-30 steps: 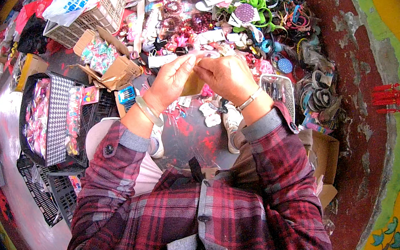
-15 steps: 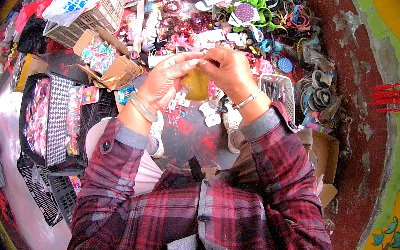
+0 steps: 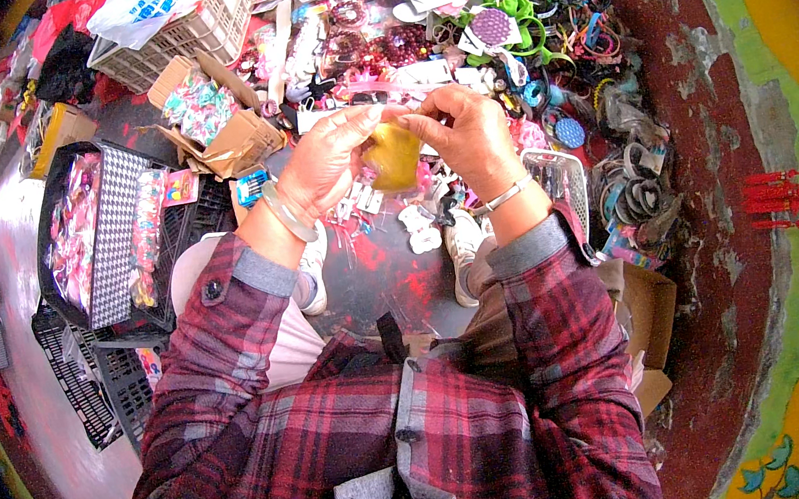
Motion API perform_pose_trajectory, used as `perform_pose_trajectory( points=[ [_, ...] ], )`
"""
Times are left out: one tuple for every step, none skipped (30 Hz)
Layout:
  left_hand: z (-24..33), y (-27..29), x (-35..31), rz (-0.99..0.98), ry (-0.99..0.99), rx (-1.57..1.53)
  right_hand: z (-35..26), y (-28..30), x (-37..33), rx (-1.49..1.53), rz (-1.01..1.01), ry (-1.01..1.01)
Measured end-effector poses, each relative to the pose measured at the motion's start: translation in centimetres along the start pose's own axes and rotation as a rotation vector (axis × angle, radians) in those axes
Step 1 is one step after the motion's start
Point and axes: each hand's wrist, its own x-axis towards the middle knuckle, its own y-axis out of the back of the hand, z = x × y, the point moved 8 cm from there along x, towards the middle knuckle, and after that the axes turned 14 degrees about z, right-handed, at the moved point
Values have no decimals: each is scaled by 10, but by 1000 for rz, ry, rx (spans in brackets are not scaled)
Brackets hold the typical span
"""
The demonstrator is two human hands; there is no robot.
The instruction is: The person sits on the floor and packs small hair accessories into clear plastic bags. They handle purple and yellow fluffy hair ties, placing them into bags and then into a cardboard box.
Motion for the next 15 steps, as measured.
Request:
perform_pose_trajectory(
  points=[
    [0, 1, 0, 13, -3, 8, 4, -1, -1, 104, 13, -58],
    [-1, 1, 1, 14, 7, -8, 8, -3, -2, 208, 27, -117],
    [-1, 2, 1, 16, 17, -25, 12, -4, -3, 312, 42, -175],
    [-1, 2, 1, 17, 27, -42, 11, -3, -3, 320, 43, -176],
    [-1, 3, 1, 13, 18, -54, 8, -1, -2, 329, 43, -176],
    [-2, 4, 2, 10, 10, -67, 5, 0, -1, 338, 44, -176],
    [-2, 5, 3, 6, 1, -79, 5, -1, -2, 397, 26, -215],
    [-3, 6, 3, 8, 15, -78, 6, -2, -2, 457, 9, -254],
    [-4, 6, 3, 10, 30, -77, 7, -4, -2, 517, -8, -292],
    [-5, 7, 3, 12, 44, -76, 6, -4, -2, 520, 0, -278],
    [-2, 4, 2, 14, 39, -83, 6, -4, -2, 522, 10, -264],
    [0, 0, 0, 16, 34, -89, 6, -4, -2, 525, 19, -250],
    [3, -3, -2, 18, 29, -96, 6, -3, -1, 509, 31, -240],
    [5, -4, -3, 18, 22, -112, 4, -3, -1, 494, 42, -228],
    [8, -5, -4, 18, 15, -128, 3, -2, -1, 478, 53, -217]
  ],
)
